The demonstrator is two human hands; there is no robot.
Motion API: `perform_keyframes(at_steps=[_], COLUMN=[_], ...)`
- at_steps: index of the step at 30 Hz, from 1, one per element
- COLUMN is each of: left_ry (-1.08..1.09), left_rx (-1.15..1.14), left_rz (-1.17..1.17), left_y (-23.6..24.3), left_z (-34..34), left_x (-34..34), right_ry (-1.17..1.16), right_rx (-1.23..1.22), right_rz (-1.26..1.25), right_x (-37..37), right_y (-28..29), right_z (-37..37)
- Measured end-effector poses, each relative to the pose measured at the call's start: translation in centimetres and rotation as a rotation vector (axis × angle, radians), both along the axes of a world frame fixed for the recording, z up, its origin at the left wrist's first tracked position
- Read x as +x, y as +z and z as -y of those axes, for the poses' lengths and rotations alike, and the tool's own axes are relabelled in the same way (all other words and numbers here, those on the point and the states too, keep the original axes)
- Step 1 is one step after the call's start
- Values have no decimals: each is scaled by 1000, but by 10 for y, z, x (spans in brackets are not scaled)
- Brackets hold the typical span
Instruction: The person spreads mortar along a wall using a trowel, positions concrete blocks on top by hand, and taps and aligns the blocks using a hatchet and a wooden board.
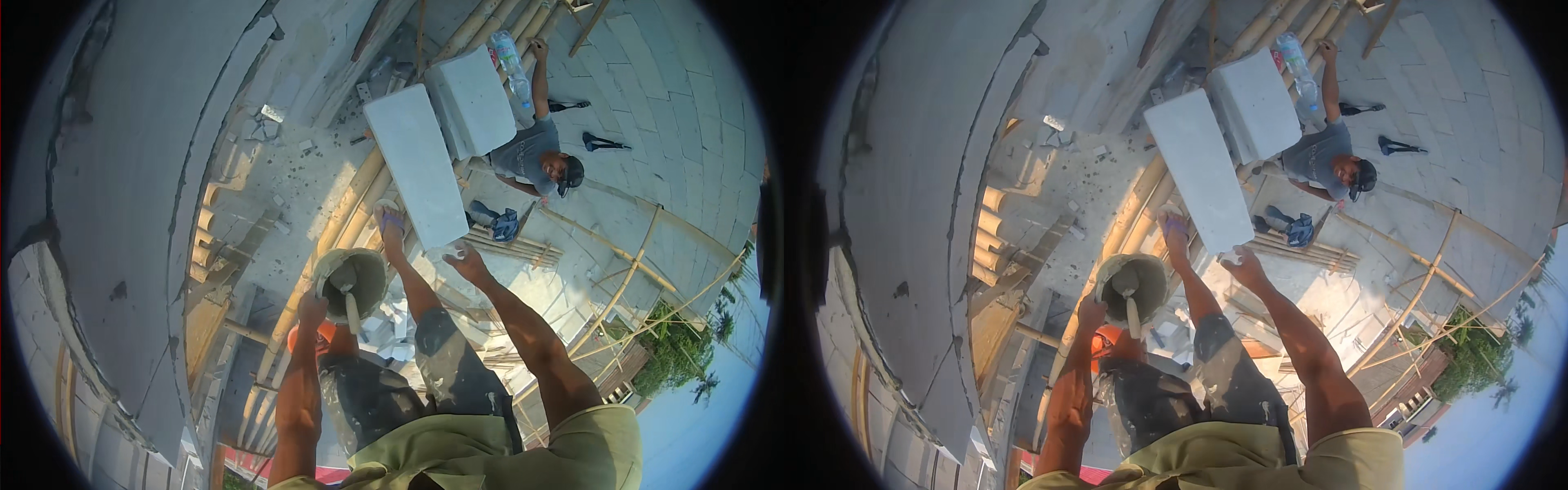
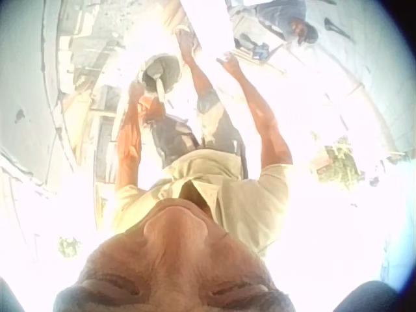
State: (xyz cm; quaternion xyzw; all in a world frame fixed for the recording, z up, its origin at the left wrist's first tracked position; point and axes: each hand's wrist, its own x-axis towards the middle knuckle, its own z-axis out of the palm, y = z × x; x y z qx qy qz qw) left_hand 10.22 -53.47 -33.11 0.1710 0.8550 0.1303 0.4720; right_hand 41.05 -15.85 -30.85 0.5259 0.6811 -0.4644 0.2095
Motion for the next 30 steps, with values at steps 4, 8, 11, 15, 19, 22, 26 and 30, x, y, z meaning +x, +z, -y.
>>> perform_keyframes(at_steps=[4,8,11,15,19,22,26,30], left_ry=[-25,-7,20,37,56,263,622,553], left_rx=[69,50,66,86,19,20,231,86], left_rz=[101,245,183,231,269,236,221,177], left_y=[-54,-97,-124,-141,-110,-100,-66,-31], left_z=[-13,-9,29,26,13,23,66,100], left_x=[-5,0,-7,22,40,43,40,23], right_ry=[83,-25,-220,-382,-342,-251,-188,-134], right_rx=[258,76,-57,-262,-314,-360,-278,-84], right_rz=[-44,-195,-281,-209,-194,-96,-131,-243], right_x=[-17,-69,-119,-109,-118,-128,-143,-119], right_y=[-91,-139,-166,-200,-199,-191,-163,-154], right_z=[-96,-159,-166,-214,-207,-220,-194,-185])
